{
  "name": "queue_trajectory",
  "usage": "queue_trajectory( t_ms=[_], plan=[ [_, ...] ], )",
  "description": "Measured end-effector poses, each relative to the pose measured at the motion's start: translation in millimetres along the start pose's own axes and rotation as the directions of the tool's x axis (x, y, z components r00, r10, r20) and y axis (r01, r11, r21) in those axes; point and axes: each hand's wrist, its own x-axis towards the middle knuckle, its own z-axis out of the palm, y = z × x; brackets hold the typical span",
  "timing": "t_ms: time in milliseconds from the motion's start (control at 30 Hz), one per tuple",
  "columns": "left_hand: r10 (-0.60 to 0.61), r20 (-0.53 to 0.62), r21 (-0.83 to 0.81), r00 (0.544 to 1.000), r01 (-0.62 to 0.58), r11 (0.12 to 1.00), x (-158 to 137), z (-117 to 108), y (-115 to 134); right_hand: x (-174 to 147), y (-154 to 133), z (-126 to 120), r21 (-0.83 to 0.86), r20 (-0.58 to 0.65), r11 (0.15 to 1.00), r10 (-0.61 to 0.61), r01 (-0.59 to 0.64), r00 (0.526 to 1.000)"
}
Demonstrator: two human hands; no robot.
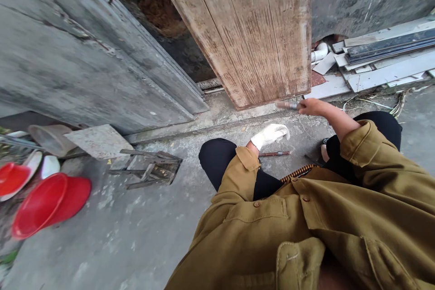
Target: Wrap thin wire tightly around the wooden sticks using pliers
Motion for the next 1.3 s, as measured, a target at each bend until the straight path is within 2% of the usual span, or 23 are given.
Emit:
queue_trajectory(
  t_ms=[33,67,133,167,233,333,367,400,467,533,600,667,733,767,800,867,933,967,1033,1100,1133,1200,1300],
  plan=[
    [0.009,-0.013,0.021,1.000,-0.009,1.000,-0.8,-0.9,0.4,1.1,-1.2,7.0,-0.162,0.142,0.987,0.021,0.003,0.990],
    [0.019,-0.039,0.049,0.999,-0.017,0.999,-1.4,-2.3,0.3,1.4,-2.5,14.5,-0.259,0.310,0.965,0.051,0.033,0.949],
    [0.026,-0.112,0.114,0.993,-0.013,0.993,-2.2,-6.0,-1.4,0.1,-5.5,29.0,-0.281,0.611,0.954,0.094,0.104,0.786],
    [0.025,-0.155,0.134,0.988,-0.004,0.991,-2.2,-8.3,-3.0,-1.1,-7.0,34.8,-0.238,0.707,0.963,0.083,0.125,0.702],
    [0.019,-0.246,0.146,0.969,0.018,0.989,-1.6,-12.8,-6.9,-4.1,-9.8,40.4,-0.113,0.793,0.981,-0.006,0.157,0.609],
    [0.031,-0.358,0.151,0.933,0.025,0.988,0.8,-17.1,-12.1,-9.5,-10.8,30.6,0.159,0.800,0.967,-0.243,0.197,0.548],
    [0.024,-0.389,0.149,0.921,0.037,0.988,1.7,-17.1,-13.0,-11.6,-10.0,23.4,0.262,0.759,0.943,-0.333,0.205,0.559],
    [0.010,-0.409,0.145,0.912,0.054,0.988,2.6,-16.4,-13.3,-13.7,-8.6,15.2,0.366,0.683,0.906,-0.418,0.214,0.599],
    [-0.012,-0.400,0.131,0.917,0.070,0.989,4.0,-13.2,-12.2,-17.2,-4.9,-0.6,0.566,0.418,0.788,-0.528,0.243,0.739],
    [0.006,-0.330,0.125,0.944,0.037,0.991,4.7,-8.8,-9.8,-18.5,-1.6,-11.4,0.702,0.105,0.649,-0.500,0.291,0.860],
    [0.042,-0.235,0.098,0.971,-0.019,0.995,5.0,-5.2,-7.9,-16.8,-0.7,-14.3,0.743,-0.083,0.596,-0.368,0.303,0.926],
    [0.048,-0.169,0.044,0.985,-0.041,0.998,5.1,-3.4,-7.8,-12.6,-2.8,-10.4,0.687,-0.129,0.689,-0.198,0.231,0.972],
    [0.037,-0.118,0.014,0.992,-0.036,0.999,5.0,-3.2,-10.0,-7.7,-6.9,-3.0,0.468,-0.118,0.877,-0.056,0.105,0.991],
    [0.033,-0.098,0.019,0.995,-0.032,0.999,4.8,-3.6,-11.9,-5.5,-8.9,1.0,0.290,-0.105,0.956,-0.017,0.046,0.994],
    [0.031,-0.080,0.037,0.996,-0.028,0.999,4.7,-4.1,-14.1,-3.6,-10.4,4.9,0.108,-0.092,0.994,0.001,0.009,0.996],
    [0.024,-0.049,0.097,0.999,-0.019,0.995,4.5,-5.3,-18.8,-1.4,-11.5,12.5,-0.196,-0.008,0.981,-0.014,0.012,1.000],
    [0.028,-0.027,0.163,0.999,-0.023,0.986,4.3,-6.2,-22.1,-0.9,-10.3,20.3,-0.323,0.220,0.943,-0.007,0.080,0.975],
    [0.038,-0.019,0.191,0.999,-0.033,0.981,4.2,-6.5,-22.7,-1.3,-9.4,24.1,-0.326,0.371,0.938,0.012,0.118,0.928],
    [0.055,-0.028,0.214,0.998,-0.047,0.976,3.8,-7.1,-21.6,-3.1,-8.1,29.9,-0.275,0.648,0.944,0.044,0.180,0.760],
    [0.048,-0.075,0.186,0.996,-0.033,0.982,3.2,-7.5,-17.7,-6.5,-8.3,29.8,-0.116,0.791,0.973,-0.031,0.200,0.611],
    [0.045,-0.106,0.156,0.993,-0.028,0.987,3.0,-7.6,-15.2,-8.9,-8.7,26.6,-0.017,0.815,0.977,-0.108,0.210,0.569],
    [0.070,-0.175,0.066,0.982,-0.060,0.996,3.0,-6.8,-10.8,-15.2,-9.2,14.2,0.197,0.784,0.953,-0.294,0.231,0.547],
    [0.127,-0.241,-0.076,0.962,-0.149,0.986,4.7,-2.0,-9.4,-26.1,-7.1,-10.5,0.429,0.580,0.854,-0.511,0.295,0.634]
  ],
)
